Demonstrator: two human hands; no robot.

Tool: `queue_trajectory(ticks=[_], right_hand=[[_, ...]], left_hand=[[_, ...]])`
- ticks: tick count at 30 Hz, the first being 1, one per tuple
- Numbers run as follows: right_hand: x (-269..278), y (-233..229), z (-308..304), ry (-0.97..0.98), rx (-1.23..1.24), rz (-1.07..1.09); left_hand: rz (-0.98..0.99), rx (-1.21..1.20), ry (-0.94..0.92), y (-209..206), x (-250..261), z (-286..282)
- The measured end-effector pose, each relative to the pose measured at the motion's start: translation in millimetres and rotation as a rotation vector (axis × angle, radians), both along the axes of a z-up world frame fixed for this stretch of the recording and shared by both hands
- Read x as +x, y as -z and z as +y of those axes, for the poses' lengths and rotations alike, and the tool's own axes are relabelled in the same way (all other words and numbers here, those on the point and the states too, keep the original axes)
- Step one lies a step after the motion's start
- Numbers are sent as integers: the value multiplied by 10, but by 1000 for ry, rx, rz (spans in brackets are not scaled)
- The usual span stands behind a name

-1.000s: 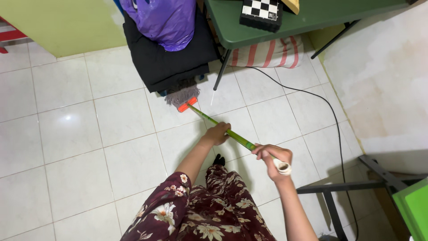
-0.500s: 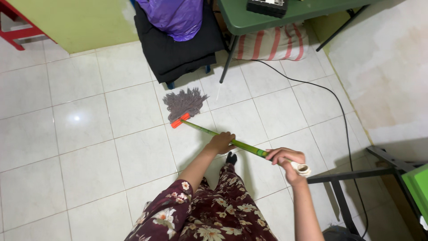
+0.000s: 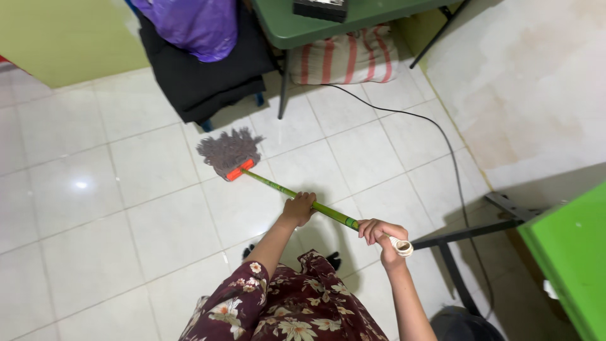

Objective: The person mops a tiled floor using a grey string mop with a green handle. They move the mop back and forth across the floor, cleaning around a row of shoes, a green table, and a black bucket.

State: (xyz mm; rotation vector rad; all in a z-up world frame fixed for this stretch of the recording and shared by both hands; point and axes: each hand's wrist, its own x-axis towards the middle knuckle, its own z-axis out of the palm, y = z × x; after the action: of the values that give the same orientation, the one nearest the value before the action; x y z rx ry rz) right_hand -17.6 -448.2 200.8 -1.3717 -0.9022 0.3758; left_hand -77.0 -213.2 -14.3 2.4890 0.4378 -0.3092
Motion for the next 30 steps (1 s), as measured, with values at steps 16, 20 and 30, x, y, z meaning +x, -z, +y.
queue_trajectory(ticks=[16, 20, 30], right_hand=[[968, 31, -2016, 283, -82, -250], [882, -55, -2290, 409, -44, -201], [1305, 261, -2188, 526, 12, -107]], left_hand=[[-124, 27, 245, -122, 1991, -2132], [-233, 89, 322, 69, 2193, -2511], [-115, 195, 406, 267, 2778, -2406]])
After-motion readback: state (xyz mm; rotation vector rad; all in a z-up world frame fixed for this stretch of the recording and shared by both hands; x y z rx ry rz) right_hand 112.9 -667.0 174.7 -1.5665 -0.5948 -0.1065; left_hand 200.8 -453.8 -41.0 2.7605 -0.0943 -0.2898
